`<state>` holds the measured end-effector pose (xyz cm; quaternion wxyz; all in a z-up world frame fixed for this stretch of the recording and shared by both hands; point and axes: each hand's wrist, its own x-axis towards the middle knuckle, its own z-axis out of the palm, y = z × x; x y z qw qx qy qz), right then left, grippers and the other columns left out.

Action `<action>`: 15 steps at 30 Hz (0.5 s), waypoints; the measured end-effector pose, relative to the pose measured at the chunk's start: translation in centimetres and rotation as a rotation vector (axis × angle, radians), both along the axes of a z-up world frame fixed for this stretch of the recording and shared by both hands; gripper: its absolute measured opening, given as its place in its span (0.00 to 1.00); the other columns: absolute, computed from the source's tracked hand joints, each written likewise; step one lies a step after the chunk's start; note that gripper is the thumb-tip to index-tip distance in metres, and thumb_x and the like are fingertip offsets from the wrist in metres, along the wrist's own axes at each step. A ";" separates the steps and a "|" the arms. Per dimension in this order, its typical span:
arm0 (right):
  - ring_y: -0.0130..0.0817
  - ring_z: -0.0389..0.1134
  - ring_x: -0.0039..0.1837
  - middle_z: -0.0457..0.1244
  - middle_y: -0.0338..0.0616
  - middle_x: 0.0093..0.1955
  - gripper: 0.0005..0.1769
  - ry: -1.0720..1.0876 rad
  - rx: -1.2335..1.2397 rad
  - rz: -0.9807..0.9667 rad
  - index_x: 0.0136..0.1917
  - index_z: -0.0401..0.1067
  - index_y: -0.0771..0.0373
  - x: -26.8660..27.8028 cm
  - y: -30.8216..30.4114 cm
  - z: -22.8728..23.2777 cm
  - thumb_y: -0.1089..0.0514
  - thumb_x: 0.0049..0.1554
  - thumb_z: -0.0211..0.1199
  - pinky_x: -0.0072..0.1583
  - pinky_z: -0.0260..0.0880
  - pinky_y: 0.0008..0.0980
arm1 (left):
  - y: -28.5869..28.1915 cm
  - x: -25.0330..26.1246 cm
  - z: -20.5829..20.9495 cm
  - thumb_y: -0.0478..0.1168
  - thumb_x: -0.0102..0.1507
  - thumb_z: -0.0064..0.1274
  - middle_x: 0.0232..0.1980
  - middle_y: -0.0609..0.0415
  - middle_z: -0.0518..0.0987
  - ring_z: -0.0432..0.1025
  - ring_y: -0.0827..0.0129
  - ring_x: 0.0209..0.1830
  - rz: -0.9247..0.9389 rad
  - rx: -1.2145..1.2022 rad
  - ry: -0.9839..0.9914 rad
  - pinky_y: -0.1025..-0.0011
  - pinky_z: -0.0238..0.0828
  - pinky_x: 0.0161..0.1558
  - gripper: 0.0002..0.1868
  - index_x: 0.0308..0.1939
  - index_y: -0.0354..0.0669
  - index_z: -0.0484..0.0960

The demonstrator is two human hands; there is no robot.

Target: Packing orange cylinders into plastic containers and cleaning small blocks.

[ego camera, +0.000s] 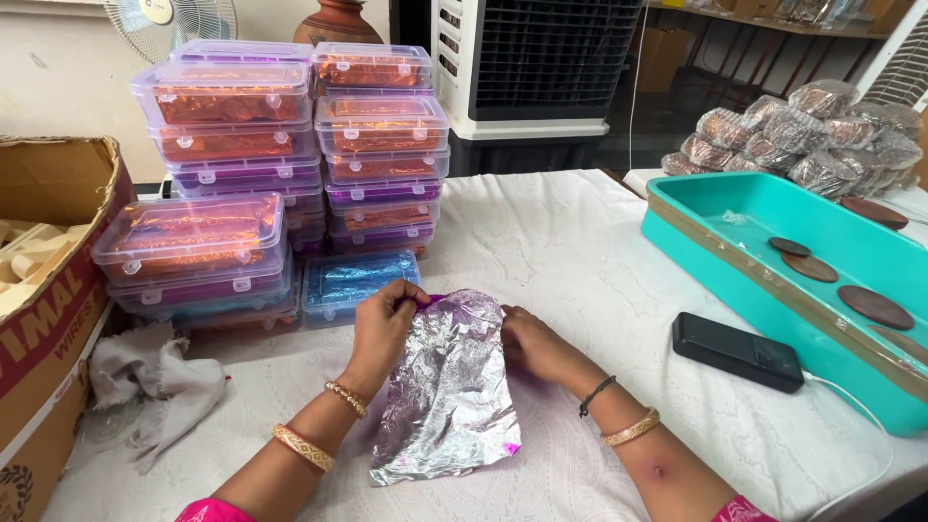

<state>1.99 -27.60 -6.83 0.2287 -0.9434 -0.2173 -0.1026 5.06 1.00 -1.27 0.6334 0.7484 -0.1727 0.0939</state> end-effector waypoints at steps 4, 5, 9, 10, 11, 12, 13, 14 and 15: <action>0.52 0.60 0.70 0.59 0.55 0.68 0.20 -0.059 0.021 -0.057 0.60 0.69 0.61 0.4 -0.7 1.3 0.65 0.53 0.61 0.70 0.59 0.42 | -0.3 -0.3 -1.0 0.27 0.63 0.47 0.29 0.58 0.80 0.62 0.82 0.23 0.003 -0.031 -0.013 0.77 0.59 0.25 0.09 0.39 0.35 0.85; 0.49 0.62 0.67 0.62 0.52 0.65 0.28 -0.013 0.040 -0.130 0.65 0.67 0.60 0.3 -0.8 2.0 0.69 0.50 0.56 0.69 0.59 0.42 | -0.4 -0.6 -1.1 0.27 0.63 0.47 0.31 0.57 0.81 0.64 0.81 0.25 0.001 -0.044 -0.017 0.76 0.61 0.27 0.10 0.39 0.35 0.84; 0.47 0.66 0.62 0.66 0.51 0.58 0.22 -0.058 0.063 -0.367 0.60 0.70 0.60 -1.3 -1.5 6.4 0.54 0.53 0.69 0.64 0.66 0.42 | -0.5 -1.4 -1.3 0.28 0.62 0.49 0.31 0.52 0.83 0.70 0.75 0.25 0.061 0.124 -0.046 0.73 0.67 0.31 0.10 0.41 0.36 0.86; 0.47 0.67 0.60 0.66 0.52 0.57 0.23 -0.206 0.134 -0.357 0.60 0.70 0.62 -1.1 -2.2 6.5 0.54 0.54 0.70 0.61 0.67 0.42 | -0.5 -1.7 -1.2 0.29 0.63 0.48 0.33 0.49 0.83 0.71 0.72 0.25 0.063 0.150 -0.029 0.71 0.68 0.31 0.10 0.42 0.36 0.85; 0.47 0.67 0.59 0.66 0.53 0.57 0.25 -0.355 0.205 -0.345 0.61 0.69 0.64 -0.9 -2.9 6.6 0.54 0.54 0.71 0.59 0.69 0.42 | -0.6 -2.0 -1.1 0.30 0.64 0.48 0.35 0.47 0.84 0.72 0.68 0.25 0.065 0.176 -0.013 0.68 0.69 0.32 0.10 0.44 0.36 0.84; 0.47 0.67 0.59 0.66 0.53 0.57 0.25 -0.356 0.207 -0.343 0.61 0.69 0.64 -1.7 -1.6 7.7 0.54 0.54 0.71 0.59 0.69 0.42 | -0.6 -1.6 -1.8 0.30 0.64 0.48 0.35 0.47 0.84 0.72 0.68 0.25 0.067 0.177 -0.014 0.68 0.69 0.32 0.10 0.44 0.36 0.84; 0.43 0.69 0.56 0.67 0.50 0.56 0.25 -0.260 0.356 -0.349 0.62 0.68 0.63 -2.5 -0.4 8.8 0.53 0.54 0.69 0.55 0.70 0.41 | -0.6 -1.2 -2.4 0.30 0.64 0.48 0.37 0.46 0.84 0.73 0.69 0.27 0.074 0.157 -0.105 0.69 0.70 0.34 0.10 0.44 0.36 0.84; 0.40 0.70 0.54 0.69 0.47 0.55 0.25 -0.162 0.503 -0.353 0.63 0.68 0.61 -3.3 0.9 10.0 0.51 0.55 0.67 0.52 0.70 0.41 | -0.6 -0.8 -3.0 0.29 0.64 0.48 0.38 0.46 0.84 0.74 0.70 0.29 0.081 0.137 -0.196 0.69 0.70 0.36 0.10 0.44 0.35 0.84; 0.40 0.70 0.54 0.69 0.47 0.55 0.25 -0.163 0.503 -0.349 0.63 0.68 0.61 -3.5 1.6 9.9 0.51 0.55 0.67 0.52 0.70 0.41 | -0.6 -0.9 -2.7 0.29 0.64 0.48 0.38 0.46 0.84 0.74 0.70 0.29 0.084 0.136 -0.198 0.69 0.70 0.36 0.10 0.44 0.35 0.84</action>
